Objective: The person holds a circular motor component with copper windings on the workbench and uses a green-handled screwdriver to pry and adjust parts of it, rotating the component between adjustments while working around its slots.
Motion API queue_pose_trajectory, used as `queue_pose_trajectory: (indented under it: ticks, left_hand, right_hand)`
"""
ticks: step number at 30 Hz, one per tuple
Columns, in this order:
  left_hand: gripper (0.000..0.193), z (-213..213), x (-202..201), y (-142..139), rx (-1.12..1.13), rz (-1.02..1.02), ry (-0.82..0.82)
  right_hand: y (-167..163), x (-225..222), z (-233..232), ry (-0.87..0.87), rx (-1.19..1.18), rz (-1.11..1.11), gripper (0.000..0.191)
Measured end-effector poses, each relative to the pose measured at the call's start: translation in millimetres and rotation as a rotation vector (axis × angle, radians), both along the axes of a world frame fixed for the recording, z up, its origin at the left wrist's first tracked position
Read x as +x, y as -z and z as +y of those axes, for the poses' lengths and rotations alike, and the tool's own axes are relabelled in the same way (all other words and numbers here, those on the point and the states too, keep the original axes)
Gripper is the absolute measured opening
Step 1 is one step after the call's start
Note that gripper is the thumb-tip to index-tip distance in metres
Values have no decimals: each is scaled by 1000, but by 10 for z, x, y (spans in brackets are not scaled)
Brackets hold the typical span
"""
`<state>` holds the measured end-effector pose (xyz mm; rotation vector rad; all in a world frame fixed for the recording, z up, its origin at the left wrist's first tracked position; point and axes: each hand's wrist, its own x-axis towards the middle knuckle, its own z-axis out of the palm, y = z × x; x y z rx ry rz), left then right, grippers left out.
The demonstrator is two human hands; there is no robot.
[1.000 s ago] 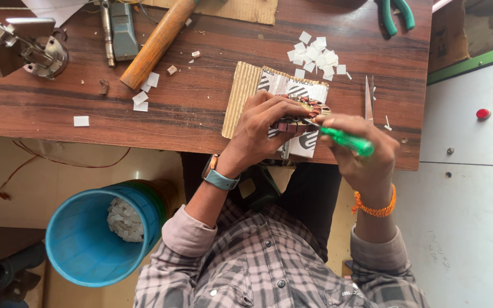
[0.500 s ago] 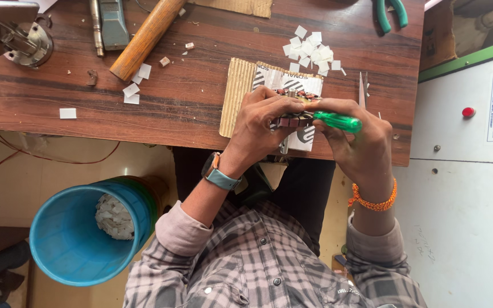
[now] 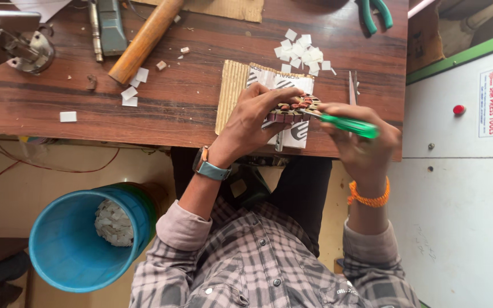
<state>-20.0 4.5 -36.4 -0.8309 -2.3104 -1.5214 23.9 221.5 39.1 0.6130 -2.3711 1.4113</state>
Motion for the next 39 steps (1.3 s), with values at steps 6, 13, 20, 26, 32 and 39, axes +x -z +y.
queue_pose_trajectory:
  ticks: [6,13,20,26,32,39]
  left_hand:
    - [45,-85,6,49,-96,242,-109]
    - [54,-58,85,-173,-457,315,-230]
    - [83,-229,105,-183,-159,66,-6]
    - [89,-178,109,-41,-123,53,-62]
    - [94,-107,176,18,-99,17,-157]
    - [92,-117,166,-3,-110,31,-152]
  right_hand:
    - [74,233,203,37,-328,6,25]
    - [176,232,167,41,-347,30,32]
    - [273,45,72,-36,-251,85,26]
    - [230,-134,92,-93,-274,-37,24]
    - [196,-168,67,-126,-213,-62,22]
    - [176,-131,80,-94,-116,-37,20]
